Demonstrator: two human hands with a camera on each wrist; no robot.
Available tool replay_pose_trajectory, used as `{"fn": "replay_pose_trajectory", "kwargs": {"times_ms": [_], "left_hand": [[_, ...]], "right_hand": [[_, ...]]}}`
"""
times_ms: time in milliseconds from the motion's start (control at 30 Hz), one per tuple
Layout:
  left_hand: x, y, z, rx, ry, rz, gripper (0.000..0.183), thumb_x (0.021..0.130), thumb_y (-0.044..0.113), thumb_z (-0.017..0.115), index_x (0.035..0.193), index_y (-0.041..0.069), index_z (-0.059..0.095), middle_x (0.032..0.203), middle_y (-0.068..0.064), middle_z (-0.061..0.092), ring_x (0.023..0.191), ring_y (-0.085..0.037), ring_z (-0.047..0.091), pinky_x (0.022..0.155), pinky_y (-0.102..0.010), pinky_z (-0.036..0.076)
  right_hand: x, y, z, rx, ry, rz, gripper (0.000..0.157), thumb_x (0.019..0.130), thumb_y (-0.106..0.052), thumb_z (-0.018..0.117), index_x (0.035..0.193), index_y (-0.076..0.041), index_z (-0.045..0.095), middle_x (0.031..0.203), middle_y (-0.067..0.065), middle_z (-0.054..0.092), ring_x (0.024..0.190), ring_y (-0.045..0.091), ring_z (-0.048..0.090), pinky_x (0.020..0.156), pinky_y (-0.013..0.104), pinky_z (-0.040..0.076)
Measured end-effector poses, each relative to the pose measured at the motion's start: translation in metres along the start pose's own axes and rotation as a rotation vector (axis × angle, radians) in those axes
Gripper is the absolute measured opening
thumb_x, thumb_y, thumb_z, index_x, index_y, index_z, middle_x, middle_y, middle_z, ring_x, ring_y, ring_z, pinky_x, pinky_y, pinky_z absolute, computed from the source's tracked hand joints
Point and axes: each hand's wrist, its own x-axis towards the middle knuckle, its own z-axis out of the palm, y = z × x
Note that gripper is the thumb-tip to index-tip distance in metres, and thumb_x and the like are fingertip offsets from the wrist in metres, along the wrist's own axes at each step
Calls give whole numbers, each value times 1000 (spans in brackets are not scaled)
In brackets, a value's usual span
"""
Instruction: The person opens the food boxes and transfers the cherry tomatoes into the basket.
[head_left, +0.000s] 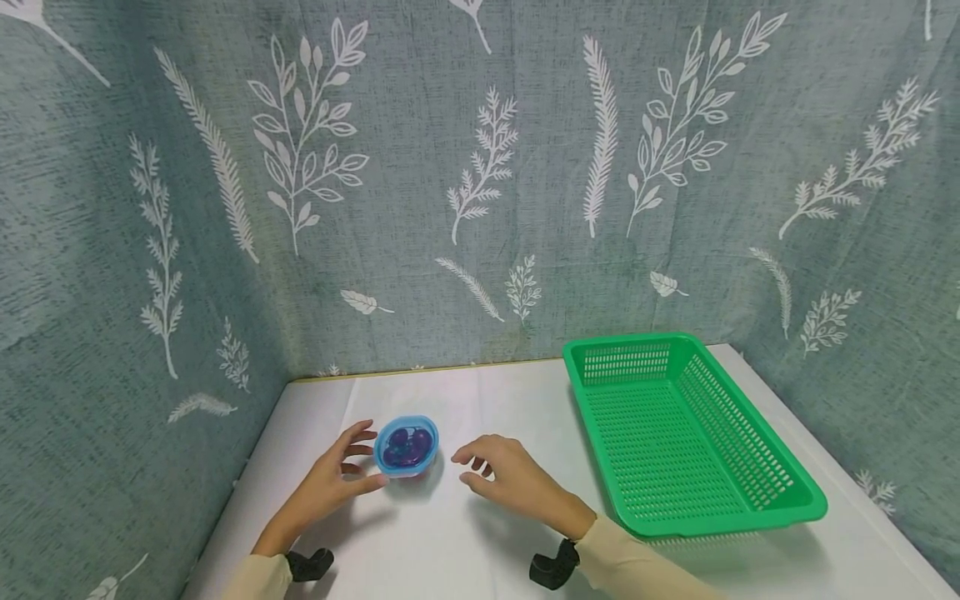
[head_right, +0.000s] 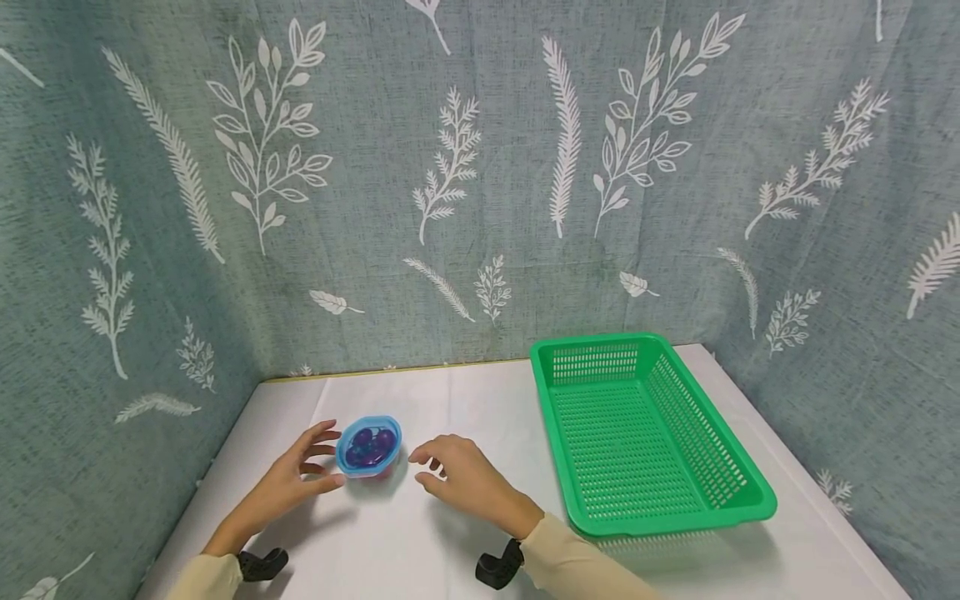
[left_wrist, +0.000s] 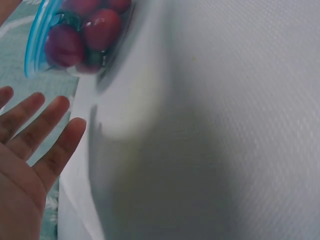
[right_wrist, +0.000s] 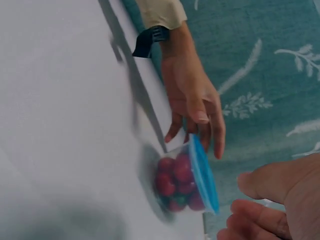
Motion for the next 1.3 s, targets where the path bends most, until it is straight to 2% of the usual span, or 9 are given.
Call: {"fn": "replay_pose_trajectory", "kwargs": {"times_ms": [267, 533, 767, 1000, 1167, 1300], "left_hand": [[4, -6, 6, -7, -22, -11, 98, 84, 31, 88, 160, 11, 30, 148, -16, 50, 127, -34, 56, 95, -44, 55], [6, -6, 10, -12, -43, -32, 101, 83, 34, 88, 162, 16, 27, 150, -16, 48, 125, -34, 58, 94, -43, 54], [9, -5, 12, 7, -52, -8, 102, 83, 35, 88, 162, 17, 27, 151, -16, 47, 123, -33, 58, 92, -43, 54], [14, -1, 13, 3, -56, -6, 101, 83, 35, 88, 162, 18, 28, 149, -14, 49, 113, -26, 59, 90, -44, 52], [15, -1, 14, -1, -66, -16, 104, 82, 35, 89, 163, 17, 27, 145, -13, 52, 114, -26, 58, 89, -42, 52], [14, -1, 16, -26, -79, -15, 105, 81, 32, 90, 163, 15, 26, 141, -12, 54, 108, -25, 58, 85, -38, 52]], "right_hand": [[13, 9, 24, -7, 23, -55, 21, 93, -8, 77, 114, -4, 74, 107, 7, 73, 89, 16, 67, 75, 19, 57], [23, 17, 38, 1, 80, -97, 21, 92, -10, 79, 113, -10, 74, 112, 0, 70, 88, 11, 64, 73, 14, 55], [27, 24, 43, -6, 42, -96, 23, 93, -9, 78, 115, -8, 73, 125, 6, 65, 89, 12, 65, 73, 14, 55], [35, 30, 45, -127, 18, -115, 25, 97, -12, 74, 121, -10, 74, 128, 6, 63, 91, 7, 65, 75, 6, 49], [38, 27, 48, -216, 1, -119, 24, 98, -17, 74, 121, -13, 76, 127, 3, 63, 93, 6, 65, 78, 7, 49], [39, 26, 51, -253, 5, -159, 22, 96, -18, 76, 117, -14, 78, 123, 3, 63, 96, 7, 64, 80, 9, 49]]}}
